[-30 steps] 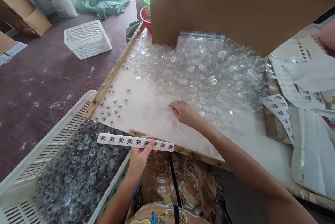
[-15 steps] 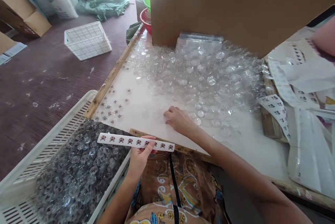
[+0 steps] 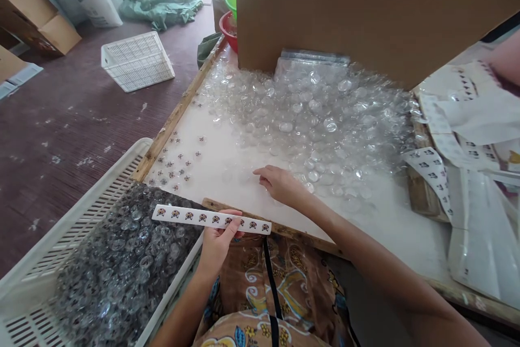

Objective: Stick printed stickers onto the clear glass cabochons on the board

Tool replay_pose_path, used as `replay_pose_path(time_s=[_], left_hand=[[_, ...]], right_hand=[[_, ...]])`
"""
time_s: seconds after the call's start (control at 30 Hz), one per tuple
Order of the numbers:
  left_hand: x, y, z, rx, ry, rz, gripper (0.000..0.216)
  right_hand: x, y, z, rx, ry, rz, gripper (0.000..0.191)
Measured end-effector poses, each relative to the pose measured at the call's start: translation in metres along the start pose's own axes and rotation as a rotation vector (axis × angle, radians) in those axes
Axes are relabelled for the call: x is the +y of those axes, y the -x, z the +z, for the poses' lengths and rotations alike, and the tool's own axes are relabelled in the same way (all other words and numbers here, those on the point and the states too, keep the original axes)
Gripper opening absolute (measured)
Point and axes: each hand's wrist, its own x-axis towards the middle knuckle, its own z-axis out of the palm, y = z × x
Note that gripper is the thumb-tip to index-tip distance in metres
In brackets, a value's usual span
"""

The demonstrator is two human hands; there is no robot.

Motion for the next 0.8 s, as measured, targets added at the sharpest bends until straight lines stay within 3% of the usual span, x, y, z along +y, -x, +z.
replay_pose_path(time_s=[0.13,0.3,0.57,0.8], left_hand=[[0.003,-0.002,0.001,0.001,-0.010,-0.004,0.030],[0.005,-0.004,0.002,0.015,-0.009,0.001,0.032],[0.005,-0.003,0.005,0.003,-0.002,0.004,0.029],[0.001,0.003,0.001,-0.014,-0.001,0.011,0.028]], right_hand=[[0.005,-0.001,-0.006,-0.047,-0.108,0.033,0.033],[0.007,0.008,-0.015,0.020,-0.002,0.051,0.024],[-0.005,0.027,0.000,-0.065,0.165,0.064,0.012],[0.004,0.028,0.010,0.071,0.216,0.022,0.021]])
